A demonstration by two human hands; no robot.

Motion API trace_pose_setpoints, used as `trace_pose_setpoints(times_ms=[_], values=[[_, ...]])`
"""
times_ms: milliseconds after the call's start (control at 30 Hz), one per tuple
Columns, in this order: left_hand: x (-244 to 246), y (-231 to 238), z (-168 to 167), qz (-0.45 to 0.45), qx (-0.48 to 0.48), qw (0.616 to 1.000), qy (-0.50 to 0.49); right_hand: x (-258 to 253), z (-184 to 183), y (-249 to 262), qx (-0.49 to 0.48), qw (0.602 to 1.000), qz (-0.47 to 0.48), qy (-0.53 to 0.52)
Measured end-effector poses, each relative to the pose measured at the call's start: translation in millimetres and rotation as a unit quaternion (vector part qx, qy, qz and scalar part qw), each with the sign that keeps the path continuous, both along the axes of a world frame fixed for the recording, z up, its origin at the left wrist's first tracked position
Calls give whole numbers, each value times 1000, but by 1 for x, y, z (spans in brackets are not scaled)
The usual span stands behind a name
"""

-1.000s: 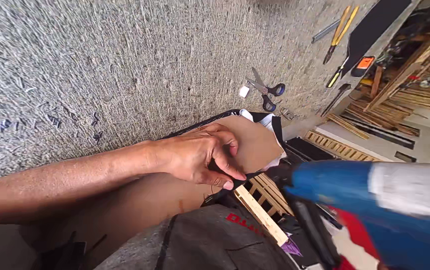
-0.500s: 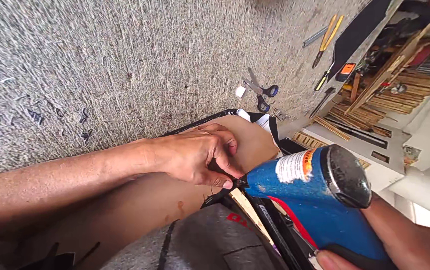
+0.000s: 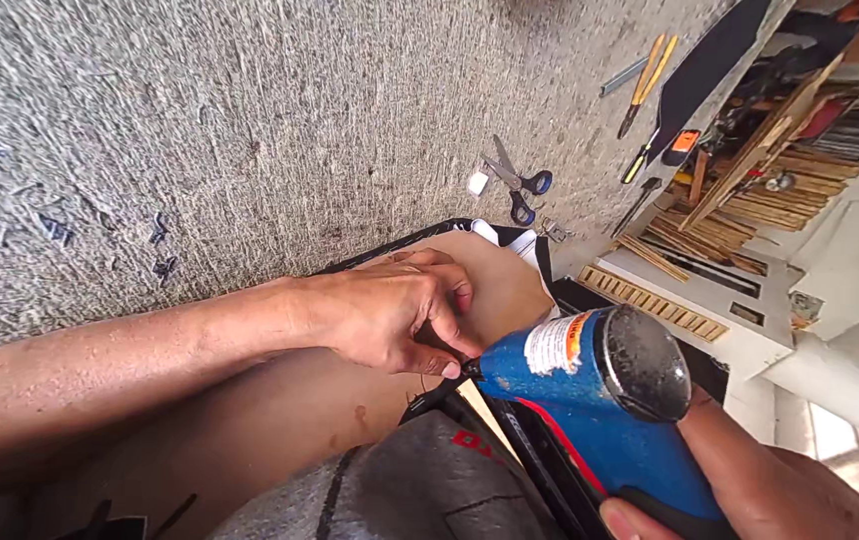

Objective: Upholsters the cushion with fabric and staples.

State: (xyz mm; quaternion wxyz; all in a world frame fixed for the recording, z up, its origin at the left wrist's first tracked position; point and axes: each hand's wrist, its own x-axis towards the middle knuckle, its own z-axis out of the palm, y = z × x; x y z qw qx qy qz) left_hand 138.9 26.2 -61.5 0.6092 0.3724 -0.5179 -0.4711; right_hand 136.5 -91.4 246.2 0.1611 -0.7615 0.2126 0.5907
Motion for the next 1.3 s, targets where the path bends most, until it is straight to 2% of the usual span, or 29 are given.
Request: trace_pose_setpoints(times_ms=[267,433,900,1033,1200,1300], values=[[0,1,-1,3,-8,1000,-11,0,10,-14,21,999,-44,-22],[2,1,-1,7,-13,1000,-8,-12,3,-10,55,995,-68,-36],[5,2,0,1,-12,1000,-10,-11,-1,-5,51,996,-58,-32],[6,2,0,-4,-8,1000,-5,0,-4,-4,41,999,-19,-14],[7,2,-2,5,-9,1000,4,-6,2,-16,47,995,-78,-27],[10,2,0,5,-8,1000,4,-9,-3,-13,63,994,-83,-36]])
